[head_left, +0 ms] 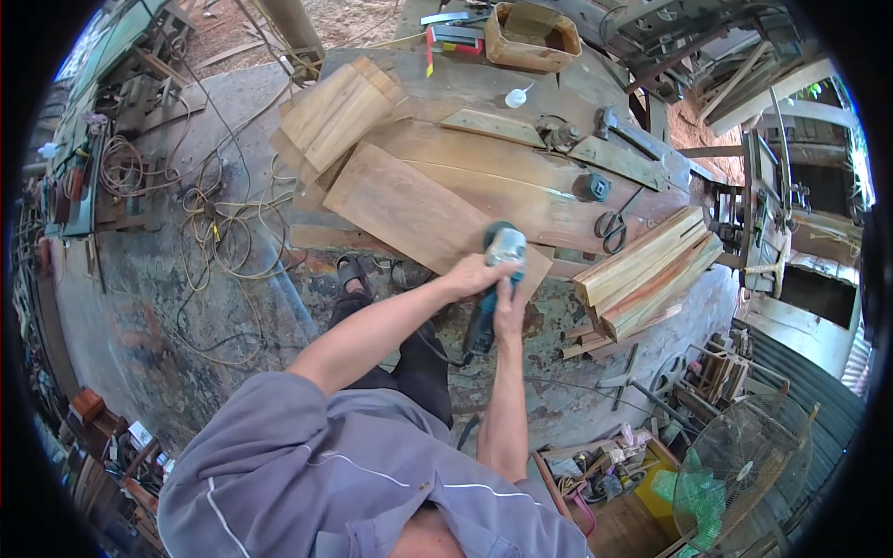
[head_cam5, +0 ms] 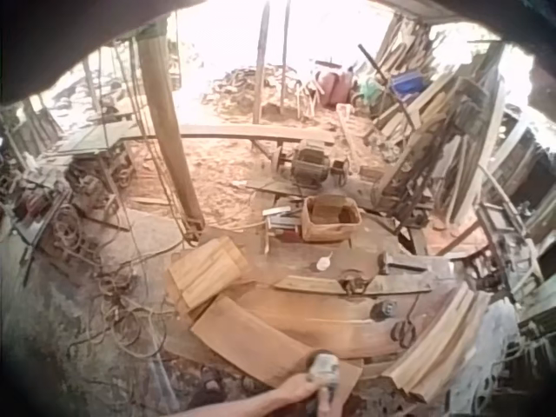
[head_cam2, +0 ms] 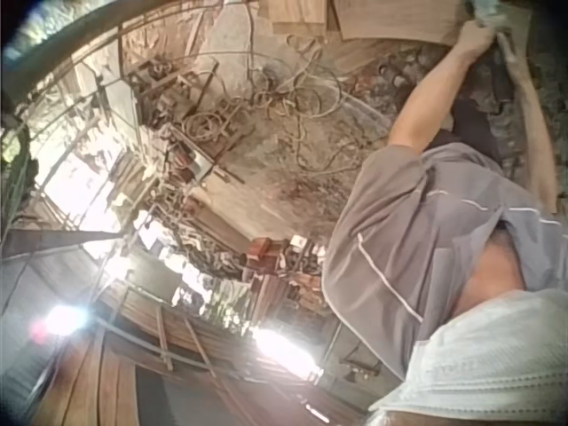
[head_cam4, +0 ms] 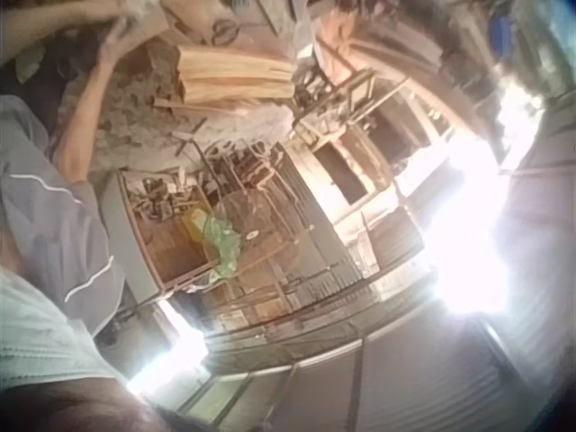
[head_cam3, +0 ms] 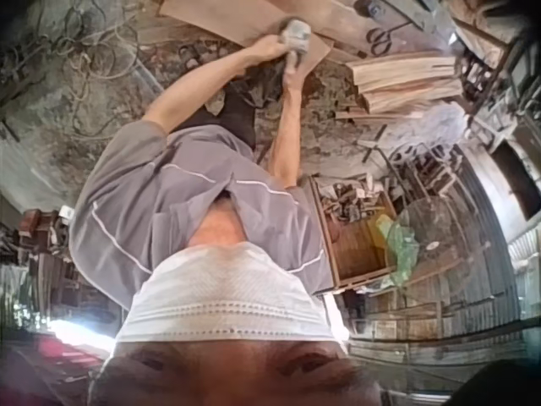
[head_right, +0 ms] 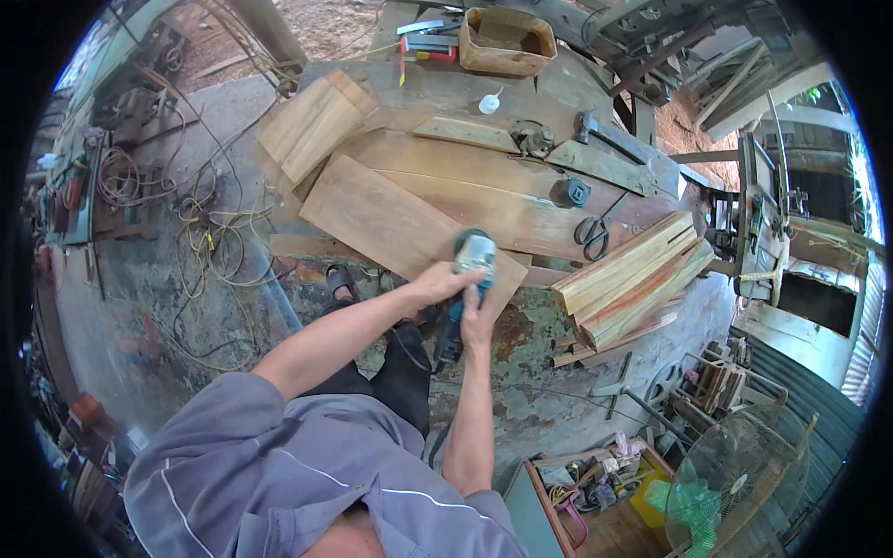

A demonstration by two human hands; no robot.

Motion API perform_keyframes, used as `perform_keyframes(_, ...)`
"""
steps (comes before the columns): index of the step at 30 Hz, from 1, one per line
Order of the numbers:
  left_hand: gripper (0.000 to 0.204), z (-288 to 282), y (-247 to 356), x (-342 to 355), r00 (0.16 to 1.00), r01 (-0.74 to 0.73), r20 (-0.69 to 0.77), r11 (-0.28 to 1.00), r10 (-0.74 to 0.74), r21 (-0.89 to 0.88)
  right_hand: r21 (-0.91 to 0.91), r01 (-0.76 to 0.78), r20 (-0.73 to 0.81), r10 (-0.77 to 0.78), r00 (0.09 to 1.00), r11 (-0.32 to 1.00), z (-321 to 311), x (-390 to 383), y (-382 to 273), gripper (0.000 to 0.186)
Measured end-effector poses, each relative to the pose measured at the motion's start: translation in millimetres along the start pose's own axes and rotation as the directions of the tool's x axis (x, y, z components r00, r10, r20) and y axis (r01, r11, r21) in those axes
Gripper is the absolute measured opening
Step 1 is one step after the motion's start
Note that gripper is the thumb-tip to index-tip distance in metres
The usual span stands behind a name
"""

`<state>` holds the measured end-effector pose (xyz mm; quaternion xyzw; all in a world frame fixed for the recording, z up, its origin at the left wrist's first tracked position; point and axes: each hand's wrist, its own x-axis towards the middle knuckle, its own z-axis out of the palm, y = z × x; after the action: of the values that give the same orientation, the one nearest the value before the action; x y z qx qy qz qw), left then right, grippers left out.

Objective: Sanding wooden planks and applying wood glue in a workshop.

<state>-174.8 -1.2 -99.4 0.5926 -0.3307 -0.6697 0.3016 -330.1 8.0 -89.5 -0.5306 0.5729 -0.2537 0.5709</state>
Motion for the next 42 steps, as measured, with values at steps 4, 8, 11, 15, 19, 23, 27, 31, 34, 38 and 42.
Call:
perform_keyframes(4,0.087,22.7,19.6,16.8,0.983,0.135,0.085,0.951,-0.164,0.278,0.124,-0.228,-0.167,0.247,0.954,0.966,-25.2,-18.6,5.8,0.064)
perform_keyframes(8,0.026,-45.9,-2.1,-16.3,0.711,-0.305,-0.328,0.693,0.622,0.653,0.283,-0.221,-0.155,0.271,0.950,0.934,-9.3,-26.0,6.4,0.068)
perform_keyframes(11,0.018,-157.5,-34.3,-56.4,0.452,0.233,-0.574,0.530,0.683,0.815,0.266,-0.246,0.006,0.253,0.967,0.932,21.6,-17.7,-13.6,0.059)
perform_keyframes(15,0.055,-220.8,-78.3,-86.2,0.440,0.140,-0.702,0.730,0.559,0.669,0.017,-0.105,0.117,0.102,0.988,0.994,89.9,18.1,-35.3,0.062)
perform_keyframes(19,0.085,-224.4,-81.4,-90.8,0.710,-0.013,-0.419,0.605,0.566,0.796,-0.260,0.007,0.245,0.059,0.968,0.965,139.0,47.9,-80.8,0.066)
perform_keyframes(23,0.099,-216.6,-74.1,-88.6,0.720,0.104,-0.428,0.525,0.546,0.845,-0.225,-0.055,0.218,0.105,0.970,0.973,128.0,39.2,-68.3,0.067)
perform_keyframes(27,0.099,-202.6,-77.5,-89.9,0.663,0.200,-0.489,0.496,0.567,0.845,0.069,-0.204,0.023,0.203,0.979,0.977,58.8,-3.6,-15.2,0.060)
perform_keyframes(31,0.100,-171.3,-85.5,-102.4,0.598,0.312,-0.565,0.484,0.568,0.817,0.361,-0.223,-0.135,0.287,0.948,0.906,-4.8,-17.5,-12.0,0.055)
perform_keyframes(34,0.101,-153.1,-81.9,-93.3,0.548,0.407,-0.642,0.500,0.536,0.765,0.358,-0.223,-0.155,0.293,0.943,0.907,-19.5,9.2,-24.1,0.054)
perform_keyframes(38,0.103,-132.6,-77.4,-77.4,0.531,0.446,-0.688,0.527,0.495,0.723,0.132,-0.208,-0.044,0.215,0.976,0.969,-9.1,53.6,-27.7,0.056)
perform_keyframes(42,0.102,-117.2,-79.1,-74.2,0.500,0.417,-0.731,0.611,0.464,0.673,-0.118,-0.107,0.168,0.126,0.978,0.987,38.6,81.0,-55.5,0.067)
